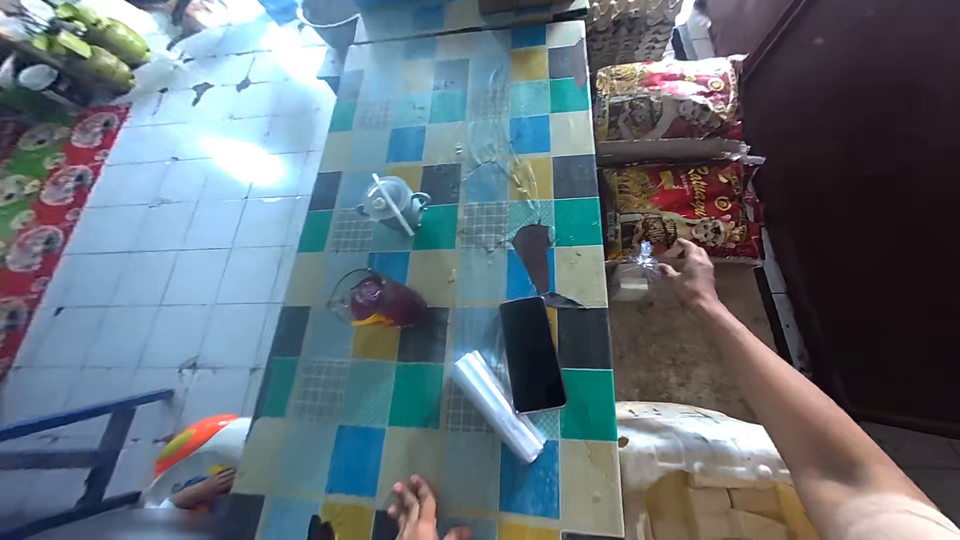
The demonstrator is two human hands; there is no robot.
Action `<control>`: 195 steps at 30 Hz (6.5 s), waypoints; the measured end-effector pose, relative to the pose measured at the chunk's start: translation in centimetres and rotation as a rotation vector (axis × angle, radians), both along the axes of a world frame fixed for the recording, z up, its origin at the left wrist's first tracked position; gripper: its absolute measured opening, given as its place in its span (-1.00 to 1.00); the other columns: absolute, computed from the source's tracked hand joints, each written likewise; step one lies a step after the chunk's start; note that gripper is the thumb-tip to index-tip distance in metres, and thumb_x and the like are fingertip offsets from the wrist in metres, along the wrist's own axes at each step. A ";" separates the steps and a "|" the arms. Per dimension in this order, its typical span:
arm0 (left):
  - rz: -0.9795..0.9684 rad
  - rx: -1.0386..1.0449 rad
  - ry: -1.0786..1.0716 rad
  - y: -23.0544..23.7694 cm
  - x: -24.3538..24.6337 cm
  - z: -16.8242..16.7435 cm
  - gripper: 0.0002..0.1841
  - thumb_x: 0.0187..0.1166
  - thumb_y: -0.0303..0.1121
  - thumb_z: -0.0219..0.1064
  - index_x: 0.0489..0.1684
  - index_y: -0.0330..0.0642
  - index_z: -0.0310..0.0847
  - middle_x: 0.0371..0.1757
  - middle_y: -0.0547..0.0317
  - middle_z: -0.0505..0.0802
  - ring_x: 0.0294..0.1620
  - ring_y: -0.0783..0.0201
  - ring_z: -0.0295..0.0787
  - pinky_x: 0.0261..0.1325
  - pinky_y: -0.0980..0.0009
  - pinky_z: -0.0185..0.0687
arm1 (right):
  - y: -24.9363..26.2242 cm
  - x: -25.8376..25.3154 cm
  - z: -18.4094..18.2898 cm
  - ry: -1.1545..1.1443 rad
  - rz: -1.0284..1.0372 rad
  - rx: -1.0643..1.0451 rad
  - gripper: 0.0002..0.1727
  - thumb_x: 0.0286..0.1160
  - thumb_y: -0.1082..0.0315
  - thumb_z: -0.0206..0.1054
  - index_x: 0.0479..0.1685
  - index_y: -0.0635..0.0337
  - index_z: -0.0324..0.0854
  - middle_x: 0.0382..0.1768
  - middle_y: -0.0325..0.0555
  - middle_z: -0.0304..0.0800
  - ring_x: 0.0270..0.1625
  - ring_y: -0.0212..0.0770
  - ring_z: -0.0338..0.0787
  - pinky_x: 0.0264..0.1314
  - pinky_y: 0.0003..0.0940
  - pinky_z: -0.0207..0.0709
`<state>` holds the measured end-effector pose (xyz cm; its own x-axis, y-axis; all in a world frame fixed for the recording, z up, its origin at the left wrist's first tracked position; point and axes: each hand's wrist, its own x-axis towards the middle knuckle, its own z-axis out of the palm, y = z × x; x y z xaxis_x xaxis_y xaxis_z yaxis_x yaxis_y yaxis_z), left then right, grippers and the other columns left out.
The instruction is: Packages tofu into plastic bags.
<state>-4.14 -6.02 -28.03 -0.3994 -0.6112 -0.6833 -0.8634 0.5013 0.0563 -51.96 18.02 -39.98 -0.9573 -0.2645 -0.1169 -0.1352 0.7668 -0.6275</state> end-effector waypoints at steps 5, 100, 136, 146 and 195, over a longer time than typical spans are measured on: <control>0.012 0.057 -0.142 -0.3 -1.3 0.6 0.11 0.43 -0.17 0.59 0.84 -0.50 -0.20 0.85 -0.48 -0.06 0.76 -0.42 0.16 0.57 -0.04 0.40 | -4.5 15.5 9.2 0.226 0.427 -0.258 -0.74 0.60 0.53 0.25 0.12 0.35 0.79 0.15 0.22 0.83 0.23 0.06 0.82 0.35 -0.06 0.70; 1.108 1.239 1.433 -3.2 26.6 10.0 -0.84 0.85 -0.32 0.03 -0.14 -0.05 0.49 -0.52 0.40 0.71 -0.53 0.56 0.67 -0.31 0.62 0.67 | -17.8 58.2 21.2 -0.880 0.579 -0.378 -0.84 0.80 0.51 0.08 -0.05 0.38 0.56 -0.44 -0.22 0.79 -0.41 -0.43 0.82 -0.22 -0.50 0.77; 1.164 0.901 1.400 8.5 28.6 12.3 -0.73 0.56 -0.67 0.22 0.13 -0.23 0.39 -0.26 0.22 0.70 -0.33 0.41 0.69 -0.20 0.45 0.69 | -12.2 57.8 22.0 -0.525 0.842 0.021 -0.71 0.56 0.49 0.35 0.16 0.50 0.64 -0.15 0.23 0.80 -0.15 0.02 0.79 0.00 0.03 0.66; 1.258 0.990 1.423 7.7 28.8 9.8 -0.61 0.90 -0.11 -0.17 0.00 -0.11 0.56 -0.33 0.26 0.82 -0.37 0.43 0.77 -0.23 0.50 0.71 | -9.2 59.4 24.6 -1.520 0.500 -0.665 -0.45 0.71 0.23 -0.34 -0.36 -0.05 0.66 -0.54 -0.35 0.80 -0.46 -0.42 0.79 -0.29 -0.43 0.75; -0.154 -0.180 0.553 0.6 12.1 9.4 -0.70 0.63 -0.51 0.22 0.21 -0.26 0.79 0.52 -0.27 0.60 0.34 -0.26 0.70 0.31 -0.18 0.63 | -11.7 49.0 21.6 -0.366 0.636 0.097 -0.43 0.45 0.16 0.57 0.40 0.23 0.65 0.55 0.37 0.45 0.29 0.32 0.74 0.29 0.26 0.63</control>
